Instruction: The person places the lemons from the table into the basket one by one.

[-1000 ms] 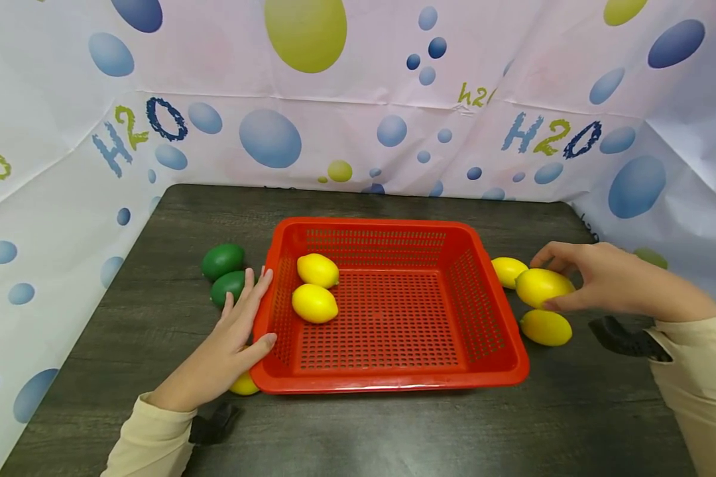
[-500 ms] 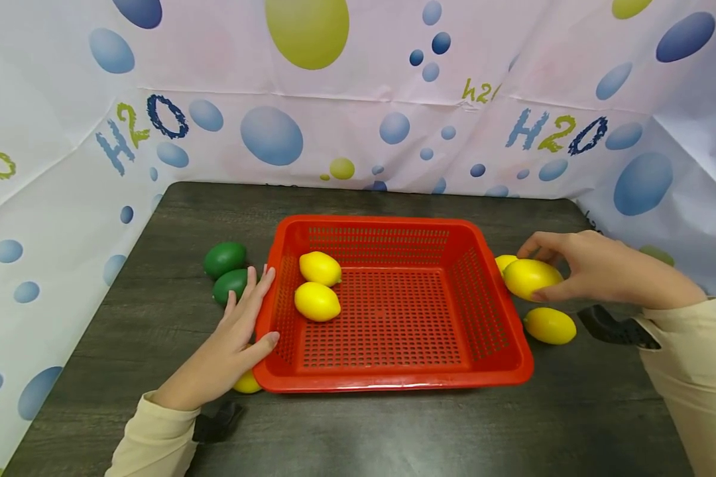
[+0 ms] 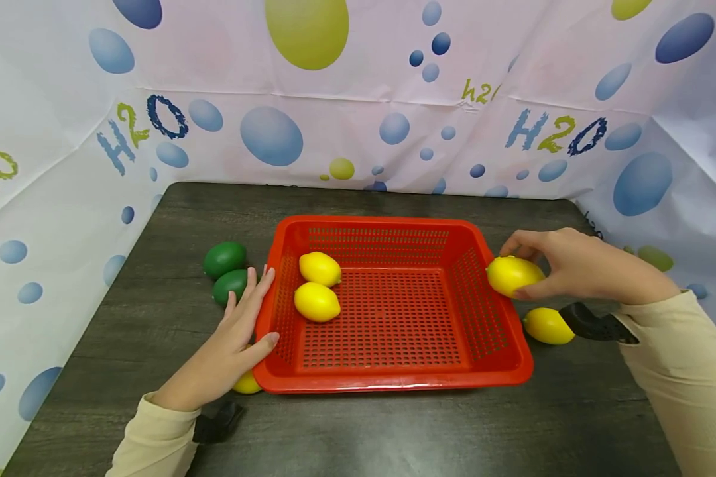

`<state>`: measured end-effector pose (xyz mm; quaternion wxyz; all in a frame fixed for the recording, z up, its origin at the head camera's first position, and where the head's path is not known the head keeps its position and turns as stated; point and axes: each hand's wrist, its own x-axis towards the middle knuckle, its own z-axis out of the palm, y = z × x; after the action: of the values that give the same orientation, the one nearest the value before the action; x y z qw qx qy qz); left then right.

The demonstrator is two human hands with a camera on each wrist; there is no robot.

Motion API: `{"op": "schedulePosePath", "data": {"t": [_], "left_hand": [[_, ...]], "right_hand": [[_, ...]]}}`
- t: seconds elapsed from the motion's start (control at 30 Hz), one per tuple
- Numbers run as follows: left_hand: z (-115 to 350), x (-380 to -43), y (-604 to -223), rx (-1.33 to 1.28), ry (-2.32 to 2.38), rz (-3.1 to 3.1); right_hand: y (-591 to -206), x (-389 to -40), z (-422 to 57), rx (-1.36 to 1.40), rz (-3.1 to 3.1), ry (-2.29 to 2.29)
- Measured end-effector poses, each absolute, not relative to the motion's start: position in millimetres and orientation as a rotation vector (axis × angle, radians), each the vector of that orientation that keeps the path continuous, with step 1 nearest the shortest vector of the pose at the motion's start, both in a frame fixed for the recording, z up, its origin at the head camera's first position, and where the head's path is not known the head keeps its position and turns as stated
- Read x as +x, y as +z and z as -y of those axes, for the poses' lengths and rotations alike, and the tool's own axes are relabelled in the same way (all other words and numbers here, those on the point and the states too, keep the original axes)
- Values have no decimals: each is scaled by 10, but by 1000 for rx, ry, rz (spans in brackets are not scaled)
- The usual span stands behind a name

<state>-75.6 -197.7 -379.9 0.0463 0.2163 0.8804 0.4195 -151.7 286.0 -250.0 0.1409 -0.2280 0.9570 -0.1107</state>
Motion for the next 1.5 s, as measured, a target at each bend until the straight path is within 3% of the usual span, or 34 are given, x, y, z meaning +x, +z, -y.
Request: {"op": "schedulePosePath", "data": {"t": [1.5], "left_hand": [[1978,-764,-3804,657,1300,-2681]], "right_hand": [[-2500,-1607,-2416,-761,-2740,-336]]}}
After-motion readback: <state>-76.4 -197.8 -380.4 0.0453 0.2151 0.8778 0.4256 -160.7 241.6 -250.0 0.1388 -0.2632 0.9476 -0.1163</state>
